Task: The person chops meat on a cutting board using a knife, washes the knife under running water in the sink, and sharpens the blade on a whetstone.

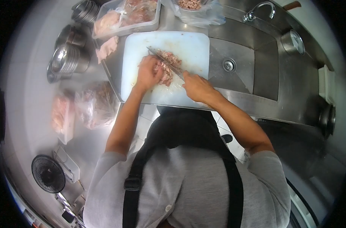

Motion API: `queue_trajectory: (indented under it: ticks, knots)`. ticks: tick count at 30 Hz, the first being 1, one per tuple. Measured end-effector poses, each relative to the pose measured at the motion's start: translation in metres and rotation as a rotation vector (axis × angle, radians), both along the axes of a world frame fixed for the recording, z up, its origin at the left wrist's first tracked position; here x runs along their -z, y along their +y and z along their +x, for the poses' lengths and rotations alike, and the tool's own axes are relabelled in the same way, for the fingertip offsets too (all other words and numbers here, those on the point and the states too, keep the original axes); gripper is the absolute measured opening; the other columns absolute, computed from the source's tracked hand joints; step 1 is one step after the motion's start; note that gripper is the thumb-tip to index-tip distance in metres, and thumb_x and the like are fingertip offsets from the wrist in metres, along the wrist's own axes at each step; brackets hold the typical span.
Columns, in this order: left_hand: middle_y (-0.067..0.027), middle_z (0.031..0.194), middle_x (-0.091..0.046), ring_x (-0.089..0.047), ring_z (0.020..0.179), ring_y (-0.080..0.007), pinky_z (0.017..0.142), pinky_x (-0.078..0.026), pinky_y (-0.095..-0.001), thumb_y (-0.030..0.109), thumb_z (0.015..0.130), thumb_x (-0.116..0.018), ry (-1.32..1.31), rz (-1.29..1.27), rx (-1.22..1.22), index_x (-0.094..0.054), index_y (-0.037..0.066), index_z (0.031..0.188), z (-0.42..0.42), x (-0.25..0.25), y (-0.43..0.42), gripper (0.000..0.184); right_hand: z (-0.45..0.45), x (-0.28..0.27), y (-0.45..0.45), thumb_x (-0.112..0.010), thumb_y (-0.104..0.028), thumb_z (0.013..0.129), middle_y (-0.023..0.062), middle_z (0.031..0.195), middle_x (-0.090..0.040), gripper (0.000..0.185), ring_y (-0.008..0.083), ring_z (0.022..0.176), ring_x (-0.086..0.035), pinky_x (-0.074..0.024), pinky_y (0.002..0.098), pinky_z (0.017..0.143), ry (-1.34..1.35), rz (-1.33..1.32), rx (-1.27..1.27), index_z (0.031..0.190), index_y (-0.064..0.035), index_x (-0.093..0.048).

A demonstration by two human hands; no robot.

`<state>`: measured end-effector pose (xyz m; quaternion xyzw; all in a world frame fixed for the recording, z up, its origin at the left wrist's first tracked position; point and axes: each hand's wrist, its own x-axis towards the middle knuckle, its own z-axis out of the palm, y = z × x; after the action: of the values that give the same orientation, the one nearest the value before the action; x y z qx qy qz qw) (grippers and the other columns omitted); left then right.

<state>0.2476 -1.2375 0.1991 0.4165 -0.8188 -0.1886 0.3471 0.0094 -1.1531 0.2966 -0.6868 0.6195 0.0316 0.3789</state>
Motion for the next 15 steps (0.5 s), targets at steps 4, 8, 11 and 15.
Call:
queue_trajectory:
  ticks: [4, 8, 11, 15]
  knots:
    - [-0.0167, 0.11, -0.063, -0.058, 0.104, -0.0406, 0.091, -0.049, -0.049, 0.011, 0.084, -0.07, 0.006, 0.005, 0.012, -0.064, 0.004, 0.098, 0.0, 0.001, 0.001, 0.017, 0.024, 0.07, -0.028, -0.064, -0.021, 0.103, 0.0345, 0.103, -0.07, 0.035, 0.0528, 0.103, -0.068, -0.0512, 0.0602, 0.089, -0.118, -0.168, 0.027, 0.124, 0.0037, -0.051]
    - [-0.0172, 0.116, -0.063, -0.058, 0.108, -0.0401, 0.094, -0.049, -0.0495, 0.011, 0.084, -0.07, 0.084, 0.123, 0.036, -0.064, 0.004, 0.103, 0.008, -0.002, 0.0, 0.021, 0.02, 0.056, -0.034, -0.064, -0.019, 0.103, 0.0338, 0.103, -0.071, 0.034, 0.0519, 0.104, -0.068, -0.0523, 0.0597, 0.089, -0.119, -0.179, 0.041, 0.125, 0.0046, -0.052]
    - [-0.0171, 0.116, -0.062, -0.057, 0.108, -0.0398, 0.095, -0.048, -0.0506, 0.012, 0.084, -0.07, 0.012, 0.016, 0.023, -0.063, 0.004, 0.104, 0.009, -0.003, 0.002, 0.023, 0.005, 0.023, -0.018, -0.063, -0.018, 0.103, 0.033, 0.102, -0.071, 0.032, 0.0518, 0.103, -0.069, -0.0531, 0.0595, 0.089, -0.062, -0.146, 0.003, 0.123, 0.0049, -0.052]
    - [-0.0171, 0.112, -0.061, -0.056, 0.106, -0.0405, 0.093, -0.047, -0.0511, 0.013, 0.083, -0.07, -0.024, -0.004, -0.024, -0.063, 0.004, 0.104, 0.004, -0.001, 0.005, 0.024, -0.008, -0.016, 0.004, -0.063, -0.018, 0.103, 0.0321, 0.101, -0.072, 0.03, 0.0514, 0.102, -0.07, -0.0534, 0.0597, 0.09, 0.008, -0.044, -0.04, 0.121, 0.004, -0.053]
